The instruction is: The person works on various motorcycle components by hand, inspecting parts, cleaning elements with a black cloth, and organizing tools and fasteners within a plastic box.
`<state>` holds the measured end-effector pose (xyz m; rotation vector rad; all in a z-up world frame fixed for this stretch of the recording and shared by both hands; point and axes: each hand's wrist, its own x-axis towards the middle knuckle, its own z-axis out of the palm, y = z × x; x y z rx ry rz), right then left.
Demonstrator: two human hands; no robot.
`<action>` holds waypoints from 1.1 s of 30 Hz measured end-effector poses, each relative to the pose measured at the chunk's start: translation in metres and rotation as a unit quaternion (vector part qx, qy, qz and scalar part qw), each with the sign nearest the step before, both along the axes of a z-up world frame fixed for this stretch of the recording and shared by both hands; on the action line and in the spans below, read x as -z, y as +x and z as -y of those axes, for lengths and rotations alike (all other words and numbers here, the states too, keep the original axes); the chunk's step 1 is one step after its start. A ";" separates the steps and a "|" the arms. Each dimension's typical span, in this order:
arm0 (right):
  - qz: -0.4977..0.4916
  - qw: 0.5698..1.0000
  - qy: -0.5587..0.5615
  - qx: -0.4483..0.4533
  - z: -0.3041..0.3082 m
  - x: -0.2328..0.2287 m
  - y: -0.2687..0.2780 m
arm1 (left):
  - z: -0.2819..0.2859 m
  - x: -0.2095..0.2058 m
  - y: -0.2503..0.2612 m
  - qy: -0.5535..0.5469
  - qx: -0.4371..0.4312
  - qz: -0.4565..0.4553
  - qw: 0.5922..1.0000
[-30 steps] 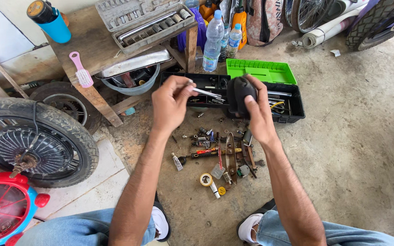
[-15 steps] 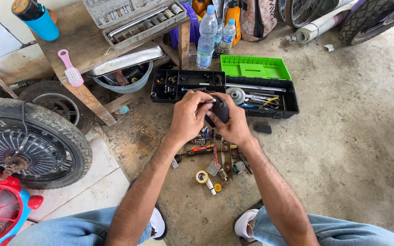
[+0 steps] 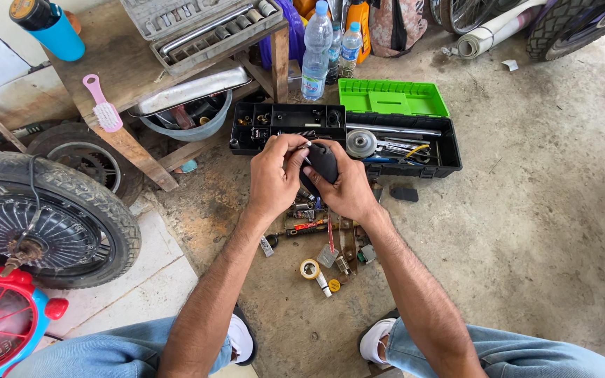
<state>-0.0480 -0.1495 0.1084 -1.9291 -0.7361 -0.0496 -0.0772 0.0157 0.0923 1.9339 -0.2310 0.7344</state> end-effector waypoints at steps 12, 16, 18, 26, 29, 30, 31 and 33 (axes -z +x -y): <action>-0.091 0.992 -0.058 -0.058 0.034 0.034 0.022 | -0.054 0.036 0.035 -0.045 -0.160 0.069 0.984; -0.248 0.967 -0.010 0.055 0.059 0.100 0.057 | -0.052 0.060 0.050 -0.099 -0.110 -0.050 0.988; -0.315 0.937 -0.032 0.147 0.081 0.151 0.072 | -0.036 0.085 0.057 -0.131 -0.083 -0.120 0.981; -0.266 0.866 -0.264 0.331 0.192 0.333 0.086 | 0.006 0.164 0.056 -0.185 -0.011 -0.247 0.951; -0.256 0.838 -0.340 0.342 0.220 0.351 0.066 | 0.010 0.177 0.057 -0.189 -0.016 -0.250 0.950; -0.249 0.829 -0.363 0.346 0.224 0.352 0.060 | 0.010 0.179 0.058 -0.185 -0.020 -0.254 0.949; -0.263 0.814 -0.376 0.355 0.224 0.350 0.054 | 0.009 0.180 0.059 -0.181 -0.024 -0.257 0.949; -0.288 0.785 -0.402 0.374 0.222 0.336 0.044 | 0.009 0.180 0.060 -0.179 -0.026 -0.262 0.948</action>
